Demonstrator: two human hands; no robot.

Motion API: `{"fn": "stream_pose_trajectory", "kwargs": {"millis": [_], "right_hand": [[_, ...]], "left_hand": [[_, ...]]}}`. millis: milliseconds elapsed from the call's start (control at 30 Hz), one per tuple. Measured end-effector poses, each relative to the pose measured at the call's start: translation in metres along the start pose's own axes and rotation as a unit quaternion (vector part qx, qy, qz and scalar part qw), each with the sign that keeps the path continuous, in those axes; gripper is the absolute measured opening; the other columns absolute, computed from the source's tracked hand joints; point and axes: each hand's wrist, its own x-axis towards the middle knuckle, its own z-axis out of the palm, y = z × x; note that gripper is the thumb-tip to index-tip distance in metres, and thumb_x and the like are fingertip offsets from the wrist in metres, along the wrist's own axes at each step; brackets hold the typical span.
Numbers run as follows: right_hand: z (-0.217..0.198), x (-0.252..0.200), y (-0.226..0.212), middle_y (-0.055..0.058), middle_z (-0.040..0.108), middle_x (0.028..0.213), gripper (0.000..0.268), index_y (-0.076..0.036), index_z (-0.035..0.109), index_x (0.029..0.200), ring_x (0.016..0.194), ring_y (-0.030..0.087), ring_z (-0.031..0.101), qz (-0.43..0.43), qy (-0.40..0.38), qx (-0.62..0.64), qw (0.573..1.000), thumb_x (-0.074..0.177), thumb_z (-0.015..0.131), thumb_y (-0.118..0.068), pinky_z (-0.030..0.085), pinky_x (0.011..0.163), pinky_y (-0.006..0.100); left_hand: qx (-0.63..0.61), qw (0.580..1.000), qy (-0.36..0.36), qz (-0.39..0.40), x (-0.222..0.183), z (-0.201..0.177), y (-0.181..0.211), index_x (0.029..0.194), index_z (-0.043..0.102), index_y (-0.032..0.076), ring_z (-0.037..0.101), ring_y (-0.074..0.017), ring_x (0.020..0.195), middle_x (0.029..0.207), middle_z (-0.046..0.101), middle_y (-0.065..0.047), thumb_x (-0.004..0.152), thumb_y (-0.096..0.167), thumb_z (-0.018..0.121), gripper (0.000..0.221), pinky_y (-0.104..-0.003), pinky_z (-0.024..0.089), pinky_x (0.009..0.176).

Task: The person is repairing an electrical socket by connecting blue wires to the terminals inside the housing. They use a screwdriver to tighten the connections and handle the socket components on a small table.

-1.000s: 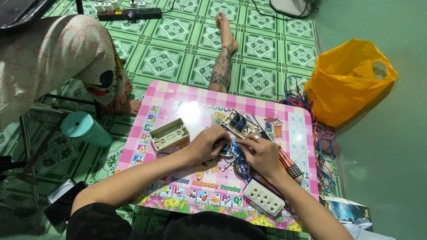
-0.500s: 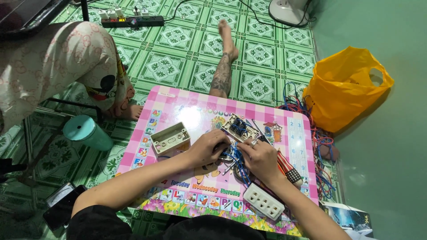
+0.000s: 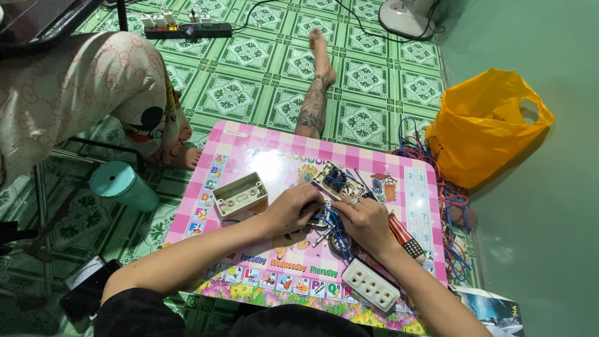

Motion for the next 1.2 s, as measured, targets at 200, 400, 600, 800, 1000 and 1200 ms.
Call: {"fn": "stream_pose_trajectory", "kwargs": {"millis": [200, 400, 600, 800, 1000, 1200], "right_hand": [[-0.012, 0.015, -0.009, -0.002, 0.066, 0.073, 0.008, -0.017, 0.074, 0.084, 0.064, 0.02, 0.065, -0.019, 0.014, 0.007, 1.0, 0.091, 0.073, -0.014, 0.051, 0.056, 0.028], [-0.006, 0.009, -0.008, -0.001, 0.066, 0.072, 0.003, -0.017, 0.075, 0.092, 0.063, 0.023, 0.068, 0.023, -0.013, 0.05, 0.998, 0.089, 0.075, -0.016, 0.055, 0.056, 0.03], [-0.004, 0.003, -0.005, 0.0, 0.066, 0.067, 0.004, -0.016, 0.075, 0.087, 0.057, 0.022, 0.067, 0.016, -0.014, 0.016, 1.0, 0.09, 0.075, -0.014, 0.054, 0.056, 0.028], [-0.005, 0.008, -0.01, 0.0, 0.067, 0.073, 0.005, -0.015, 0.074, 0.087, 0.061, 0.022, 0.067, 0.004, -0.006, 0.013, 1.0, 0.091, 0.074, -0.014, 0.054, 0.056, 0.028], [-0.008, 0.007, -0.012, -0.002, 0.066, 0.074, 0.003, -0.018, 0.075, 0.089, 0.062, 0.022, 0.068, 0.03, -0.018, 0.01, 0.999, 0.087, 0.076, -0.017, 0.054, 0.056, 0.03], [-0.011, 0.009, -0.016, -0.004, 0.066, 0.074, 0.004, -0.02, 0.076, 0.082, 0.057, 0.02, 0.066, 0.049, -0.006, -0.013, 0.999, 0.086, 0.077, -0.022, 0.053, 0.055, 0.028]], "left_hand": [[0.006, 1.0, -0.01, -0.004, 0.001, -0.002, 0.002, 0.091, 0.067, 0.007, 0.069, -0.0284, 0.085, 0.08, 0.067, -0.009, 0.091, -0.002, 0.067, 0.008, -0.035, 0.06, 0.074], [0.005, 1.0, -0.006, -0.013, 0.0, 0.0, 0.001, 0.092, 0.067, 0.006, 0.07, -0.0289, 0.085, 0.08, 0.068, -0.009, 0.089, -0.002, 0.068, 0.009, -0.036, 0.06, 0.074], [0.008, 1.0, -0.007, -0.009, 0.001, -0.002, 0.003, 0.092, 0.066, 0.006, 0.07, -0.0281, 0.085, 0.079, 0.068, -0.009, 0.09, -0.002, 0.068, 0.008, -0.034, 0.06, 0.075], [0.012, 1.0, -0.007, -0.002, 0.0, -0.001, -0.001, 0.092, 0.066, 0.006, 0.07, -0.0279, 0.086, 0.08, 0.069, -0.009, 0.09, -0.001, 0.068, 0.008, -0.034, 0.06, 0.075], [0.018, 1.0, -0.001, 0.001, -0.001, 0.002, -0.004, 0.092, 0.064, 0.007, 0.069, -0.0291, 0.084, 0.079, 0.067, -0.009, 0.089, -0.001, 0.068, 0.009, -0.036, 0.06, 0.074], [0.011, 1.0, -0.007, 0.002, 0.001, 0.002, -0.002, 0.093, 0.066, 0.007, 0.07, -0.0278, 0.084, 0.08, 0.067, -0.008, 0.089, -0.001, 0.068, 0.01, -0.035, 0.06, 0.075]]}}
